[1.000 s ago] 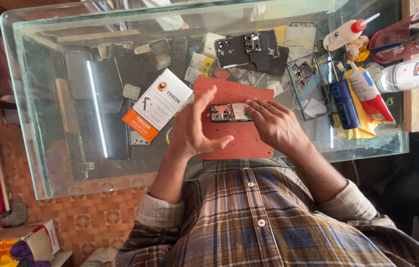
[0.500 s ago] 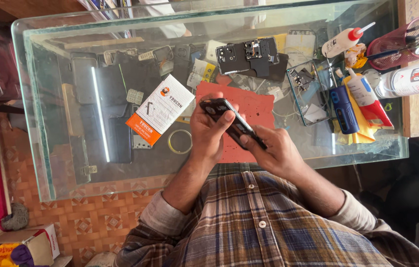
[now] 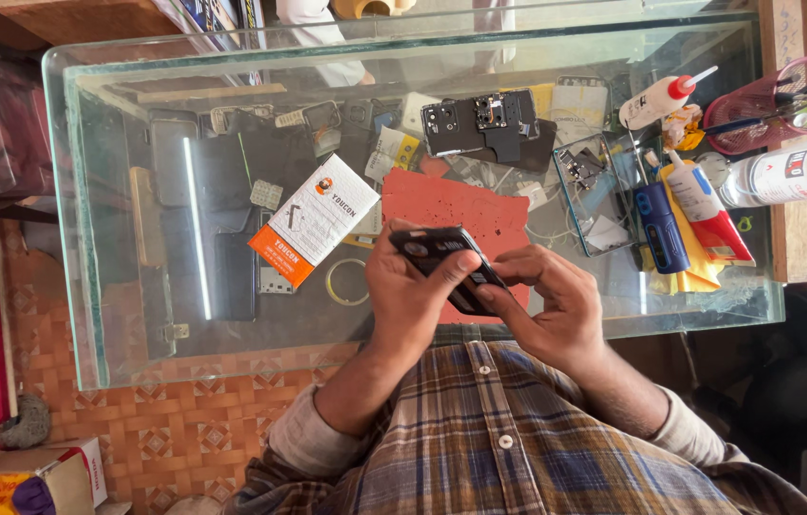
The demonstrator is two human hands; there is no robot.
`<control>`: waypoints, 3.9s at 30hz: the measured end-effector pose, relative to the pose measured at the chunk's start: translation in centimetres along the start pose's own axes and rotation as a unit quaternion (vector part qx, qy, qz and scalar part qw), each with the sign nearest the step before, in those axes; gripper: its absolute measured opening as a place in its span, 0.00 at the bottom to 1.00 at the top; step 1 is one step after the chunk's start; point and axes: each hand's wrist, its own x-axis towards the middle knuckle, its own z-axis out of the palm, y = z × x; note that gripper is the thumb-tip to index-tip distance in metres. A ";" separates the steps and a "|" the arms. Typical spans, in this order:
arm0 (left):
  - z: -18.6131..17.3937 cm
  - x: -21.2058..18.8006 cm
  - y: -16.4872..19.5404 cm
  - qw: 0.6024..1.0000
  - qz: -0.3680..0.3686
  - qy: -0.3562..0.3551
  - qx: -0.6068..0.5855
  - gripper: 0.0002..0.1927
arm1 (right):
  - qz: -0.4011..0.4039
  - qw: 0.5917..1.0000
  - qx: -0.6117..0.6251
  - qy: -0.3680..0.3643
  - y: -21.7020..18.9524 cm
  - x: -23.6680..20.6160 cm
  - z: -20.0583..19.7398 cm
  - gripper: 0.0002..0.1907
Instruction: The person applies adhesive to the edges of a smartphone frame, then aligns and presses a new screen assembly onto the frame. The person uses a screwdriver to tighten screws on the phone's interior and handles a battery and other internal components.
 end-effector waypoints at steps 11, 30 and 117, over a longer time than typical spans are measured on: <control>0.3 -1.1 1.2 0.999 -0.004 -0.029 -0.015 0.16 | -0.083 0.991 -0.088 0.063 -1.2 0.0 -0.2 0.12; 0.0 -1.5 -0.7 1.000 -0.014 -0.012 -0.006 0.14 | -0.072 0.993 -0.041 0.078 -0.4 1.3 -1.6 0.04; -0.9 1.1 -2.6 0.972 -0.140 -0.053 -0.181 0.17 | 0.230 0.910 0.338 -0.071 4.8 -1.2 -1.5 0.07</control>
